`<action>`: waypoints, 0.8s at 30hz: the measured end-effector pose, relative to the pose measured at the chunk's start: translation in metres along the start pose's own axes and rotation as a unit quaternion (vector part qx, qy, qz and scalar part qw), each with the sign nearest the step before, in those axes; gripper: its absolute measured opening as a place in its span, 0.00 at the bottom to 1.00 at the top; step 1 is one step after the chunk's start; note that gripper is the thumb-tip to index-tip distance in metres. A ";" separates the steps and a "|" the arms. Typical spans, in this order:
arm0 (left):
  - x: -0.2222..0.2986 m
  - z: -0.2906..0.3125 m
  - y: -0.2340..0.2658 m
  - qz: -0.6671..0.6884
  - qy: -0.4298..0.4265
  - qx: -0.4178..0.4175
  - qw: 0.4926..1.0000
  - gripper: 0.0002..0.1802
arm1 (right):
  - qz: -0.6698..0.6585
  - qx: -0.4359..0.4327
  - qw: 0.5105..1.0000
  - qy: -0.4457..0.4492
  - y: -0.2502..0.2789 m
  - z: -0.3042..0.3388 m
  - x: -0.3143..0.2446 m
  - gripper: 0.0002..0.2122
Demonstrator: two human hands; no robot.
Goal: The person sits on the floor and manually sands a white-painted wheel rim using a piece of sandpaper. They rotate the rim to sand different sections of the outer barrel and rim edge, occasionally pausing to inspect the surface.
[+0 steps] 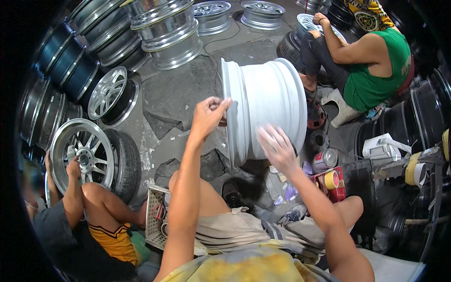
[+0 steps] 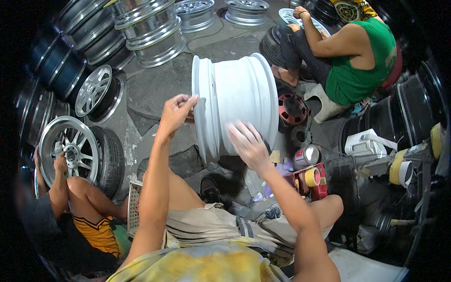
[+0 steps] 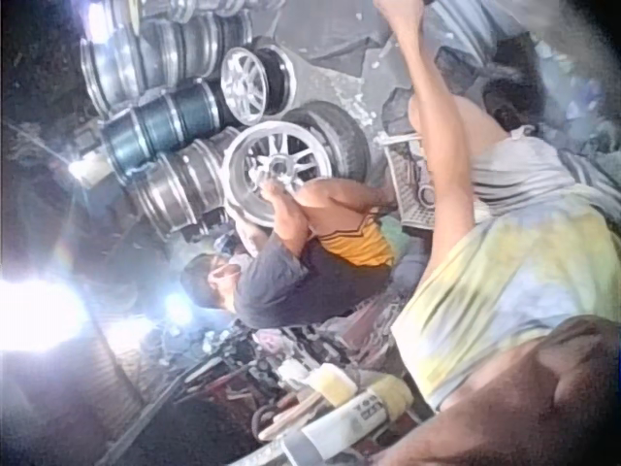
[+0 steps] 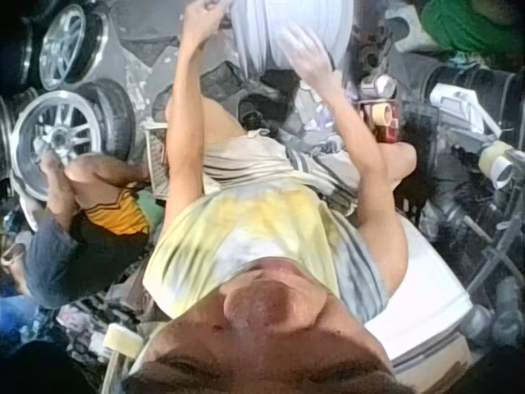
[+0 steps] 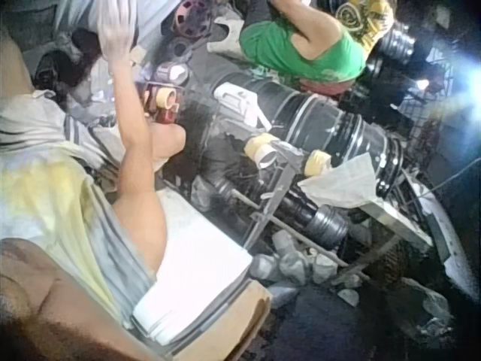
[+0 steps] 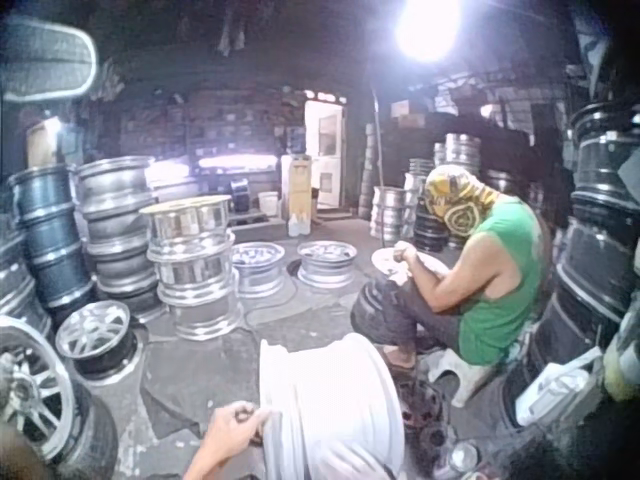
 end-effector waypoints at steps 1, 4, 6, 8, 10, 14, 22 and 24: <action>0.011 -0.011 -0.004 -0.019 -0.019 0.027 0.999 0.23 | 0.009 -0.009 1.000 0.002 0.007 0.024 0.002 0.18; 0.029 -0.056 -0.010 -0.188 -0.068 0.104 0.974 0.25 | 0.028 0.016 0.999 -0.019 0.019 -0.016 0.019 0.15; 0.034 -0.074 -0.021 -0.267 -0.093 0.166 0.945 0.26 | 0.074 0.066 0.992 -0.075 0.003 -0.071 0.057 0.15; 0.031 -0.077 -0.037 -0.281 -0.092 0.223 0.929 0.26 | 0.037 -0.017 0.991 -0.130 -0.016 -0.130 0.089 0.12; 0.036 -0.083 -0.047 -0.291 -0.090 0.196 0.932 0.26 | 0.076 -0.058 0.988 -0.126 -0.038 -0.157 0.115 0.11; 0.033 -0.080 -0.040 -0.292 -0.089 0.199 0.931 0.30 | 0.085 -0.008 0.996 -0.038 -0.062 -0.118 0.069 0.12; 0.033 -0.017 -0.039 -0.245 -0.116 0.182 0.945 0.34 | 0.064 0.016 0.998 0.000 0.000 -0.056 0.032 0.18; 0.028 0.003 -0.038 -0.233 -0.107 0.181 0.950 0.32 | 0.126 -0.061 0.990 -0.035 -0.024 -0.106 0.065 0.14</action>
Point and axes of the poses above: each hand's wrist, its own z-axis away from the middle knuckle, its own y-axis out of the back of the hand, x = y × z, the point moved 5 cm from there along -z, towards the middle knuckle, and after that the axes turned 9 degrees about x, right-handed, at the moved point
